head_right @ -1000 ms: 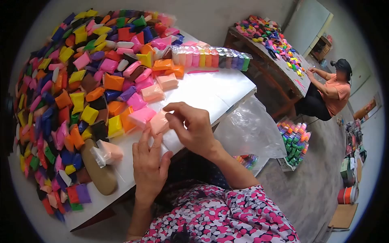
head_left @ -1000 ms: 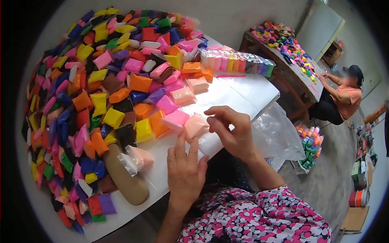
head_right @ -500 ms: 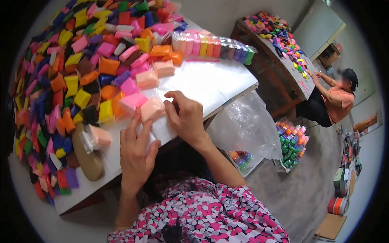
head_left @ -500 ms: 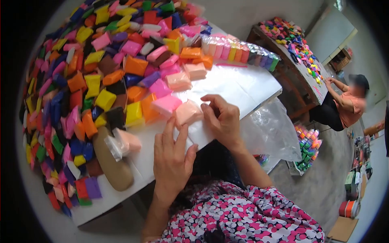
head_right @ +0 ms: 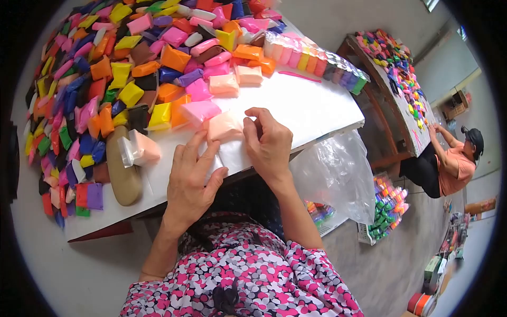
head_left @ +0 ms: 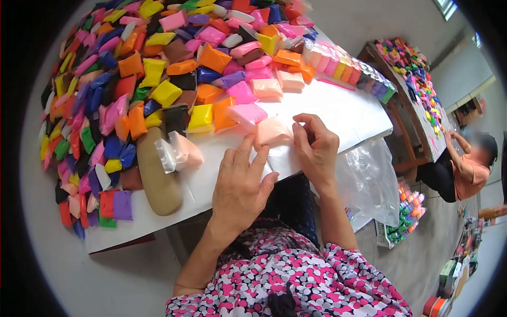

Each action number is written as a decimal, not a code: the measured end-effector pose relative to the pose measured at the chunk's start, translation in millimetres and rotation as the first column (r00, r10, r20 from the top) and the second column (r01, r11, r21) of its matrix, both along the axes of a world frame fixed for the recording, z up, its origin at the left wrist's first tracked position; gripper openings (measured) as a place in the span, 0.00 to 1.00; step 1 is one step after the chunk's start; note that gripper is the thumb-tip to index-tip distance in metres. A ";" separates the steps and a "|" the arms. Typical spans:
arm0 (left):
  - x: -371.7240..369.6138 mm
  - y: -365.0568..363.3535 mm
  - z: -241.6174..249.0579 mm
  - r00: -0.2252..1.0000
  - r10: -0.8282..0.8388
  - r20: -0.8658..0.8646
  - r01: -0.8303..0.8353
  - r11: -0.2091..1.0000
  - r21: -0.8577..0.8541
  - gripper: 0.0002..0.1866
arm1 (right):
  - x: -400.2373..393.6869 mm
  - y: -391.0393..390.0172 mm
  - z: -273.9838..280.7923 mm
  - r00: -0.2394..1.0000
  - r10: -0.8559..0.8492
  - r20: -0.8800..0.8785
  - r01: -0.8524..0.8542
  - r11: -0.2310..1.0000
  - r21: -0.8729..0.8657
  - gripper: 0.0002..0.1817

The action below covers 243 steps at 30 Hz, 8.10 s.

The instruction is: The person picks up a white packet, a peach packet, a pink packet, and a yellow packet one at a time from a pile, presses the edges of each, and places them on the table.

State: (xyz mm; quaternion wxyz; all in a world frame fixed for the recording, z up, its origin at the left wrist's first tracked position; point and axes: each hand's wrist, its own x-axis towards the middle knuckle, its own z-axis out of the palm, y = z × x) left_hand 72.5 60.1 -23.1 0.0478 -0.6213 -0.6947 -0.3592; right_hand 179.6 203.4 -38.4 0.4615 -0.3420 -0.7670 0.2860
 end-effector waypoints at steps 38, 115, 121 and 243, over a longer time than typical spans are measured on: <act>-29.7 25.8 32.2 0.620 -0.060 0.783 -0.134 0.974 0.181 0.14 | -0.4 -0.3 1.6 0.995 0.027 -0.092 -0.030 0.999 -0.031 0.06; -4.3 -4.0 -9.9 0.993 -0.086 0.081 0.065 0.972 0.226 0.13 | 14.8 -39.5 -7.7 0.964 0.266 0.016 -0.249 0.877 0.410 0.11; -6.8 -3.6 -10.6 0.995 -0.097 0.038 0.088 0.978 0.188 0.10 | 16.5 -35.3 -10.4 0.965 0.260 0.036 -0.252 0.881 0.401 0.11; -10.2 -7.0 7.5 0.931 -0.055 0.362 -0.095 0.919 0.384 0.04 | -25.5 -29.0 65.7 0.839 0.535 -0.103 -0.536 0.779 -0.326 0.18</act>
